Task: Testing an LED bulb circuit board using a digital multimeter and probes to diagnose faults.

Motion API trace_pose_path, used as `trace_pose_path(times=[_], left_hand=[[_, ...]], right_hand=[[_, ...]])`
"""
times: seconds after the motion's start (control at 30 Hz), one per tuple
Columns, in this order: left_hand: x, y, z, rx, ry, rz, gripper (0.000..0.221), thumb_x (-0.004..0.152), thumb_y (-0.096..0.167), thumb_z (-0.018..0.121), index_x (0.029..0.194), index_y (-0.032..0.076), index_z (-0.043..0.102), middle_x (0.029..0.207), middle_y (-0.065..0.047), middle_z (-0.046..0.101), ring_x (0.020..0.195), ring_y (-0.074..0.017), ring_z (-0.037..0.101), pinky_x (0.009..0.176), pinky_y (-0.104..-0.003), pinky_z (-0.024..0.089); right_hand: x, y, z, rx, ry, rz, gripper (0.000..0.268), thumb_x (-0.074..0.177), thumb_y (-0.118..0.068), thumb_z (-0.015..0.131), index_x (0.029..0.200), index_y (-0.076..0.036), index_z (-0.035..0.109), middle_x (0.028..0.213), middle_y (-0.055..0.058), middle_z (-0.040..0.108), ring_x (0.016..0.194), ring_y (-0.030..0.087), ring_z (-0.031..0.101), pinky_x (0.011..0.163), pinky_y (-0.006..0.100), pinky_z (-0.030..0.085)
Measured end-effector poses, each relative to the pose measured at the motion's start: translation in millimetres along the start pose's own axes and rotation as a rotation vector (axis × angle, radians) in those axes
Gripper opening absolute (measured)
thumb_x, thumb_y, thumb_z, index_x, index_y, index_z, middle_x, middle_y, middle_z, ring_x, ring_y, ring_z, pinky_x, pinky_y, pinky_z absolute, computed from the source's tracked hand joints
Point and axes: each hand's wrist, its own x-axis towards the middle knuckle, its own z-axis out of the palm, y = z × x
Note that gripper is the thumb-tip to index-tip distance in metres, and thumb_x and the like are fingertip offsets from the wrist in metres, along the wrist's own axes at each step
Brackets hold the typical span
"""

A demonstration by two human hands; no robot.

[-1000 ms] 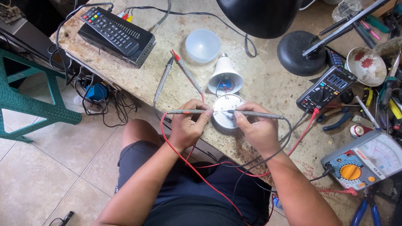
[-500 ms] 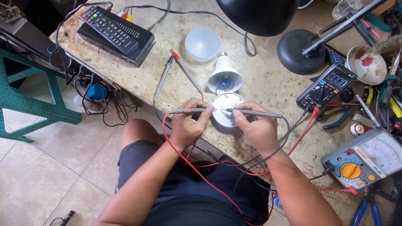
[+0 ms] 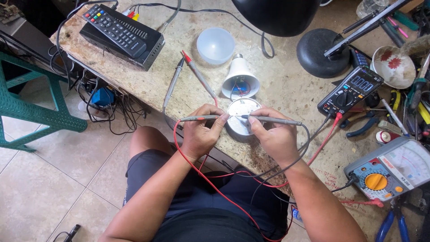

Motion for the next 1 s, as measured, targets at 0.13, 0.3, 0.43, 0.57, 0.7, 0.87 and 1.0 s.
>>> trace_pose_path(times=[0.13, 0.3, 0.43, 0.57, 0.7, 0.87, 1.0], left_hand=[[0.6, 0.4, 0.9, -0.006, 0.0, -0.003, 0.015, 0.093, 0.017, 0.079, 0.085, 0.01, 0.068, 0.078, -0.011, 0.075, 0.071, -0.036, 0.073, 0.061, -0.039, 0.057], [0.6, -0.3, 0.5, -0.015, 0.001, -0.009, 0.015, 0.092, 0.016, 0.079, 0.084, 0.011, 0.068, 0.079, -0.011, 0.075, 0.07, -0.0367, 0.073, 0.06, -0.039, 0.057], [1.3, 0.4, 0.6, 0.0, 0.005, -0.008, 0.015, 0.092, 0.018, 0.079, 0.085, 0.011, 0.068, 0.079, -0.01, 0.075, 0.07, -0.0355, 0.073, 0.06, -0.038, 0.057], [2.1, 2.2, 0.7, 0.01, 0.003, -0.002, 0.015, 0.092, 0.017, 0.079, 0.085, 0.011, 0.067, 0.078, -0.011, 0.075, 0.069, -0.0372, 0.072, 0.06, -0.04, 0.057], [2.0, 2.3, 1.0, 0.005, 0.004, -0.005, 0.015, 0.092, 0.018, 0.079, 0.085, 0.011, 0.068, 0.077, -0.012, 0.074, 0.07, -0.0378, 0.072, 0.06, -0.04, 0.057], [1.1, 3.2, 0.0, 0.011, 0.003, -0.011, 0.015, 0.092, 0.018, 0.079, 0.085, 0.011, 0.067, 0.078, -0.012, 0.074, 0.071, -0.0375, 0.073, 0.06, -0.04, 0.057], [1.1, 2.9, 0.4, 0.016, 0.009, 0.0, 0.015, 0.092, 0.018, 0.079, 0.085, 0.012, 0.068, 0.077, -0.011, 0.074, 0.069, -0.0371, 0.072, 0.06, -0.04, 0.056]], right_hand=[[0.2, 0.8, 0.7, 0.007, 0.001, 0.006, 0.01, 0.084, -0.01, 0.081, 0.094, -0.009, 0.079, 0.087, 0.015, 0.078, 0.117, 0.037, 0.068, 0.088, 0.048, 0.058], [0.6, -2.7, -0.9, -0.002, -0.011, 0.002, 0.009, 0.084, -0.01, 0.08, 0.093, -0.009, 0.079, 0.087, 0.014, 0.078, 0.116, 0.037, 0.068, 0.089, 0.048, 0.058], [0.7, -0.7, -1.3, 0.005, -0.011, 0.013, 0.009, 0.085, -0.011, 0.08, 0.094, -0.009, 0.078, 0.088, 0.015, 0.078, 0.115, 0.038, 0.069, 0.09, 0.049, 0.057], [1.1, -5.0, -0.8, 0.014, -0.013, 0.031, 0.009, 0.085, -0.01, 0.079, 0.095, -0.009, 0.078, 0.086, 0.015, 0.077, 0.116, 0.037, 0.068, 0.09, 0.048, 0.058], [0.7, 0.0, -1.5, 0.014, -0.023, 0.018, 0.009, 0.086, -0.01, 0.078, 0.095, -0.008, 0.078, 0.086, 0.015, 0.077, 0.106, 0.034, 0.073, 0.087, 0.046, 0.059], [1.0, -4.1, -1.8, 0.001, -0.016, 0.012, 0.009, 0.086, -0.011, 0.078, 0.095, -0.009, 0.078, 0.086, 0.015, 0.077, 0.102, 0.031, 0.074, 0.085, 0.044, 0.059], [0.9, -6.6, -1.2, 0.013, -0.009, 0.026, 0.008, 0.087, -0.011, 0.078, 0.095, -0.011, 0.078, 0.084, 0.012, 0.078, 0.097, 0.027, 0.075, 0.084, 0.041, 0.06]])
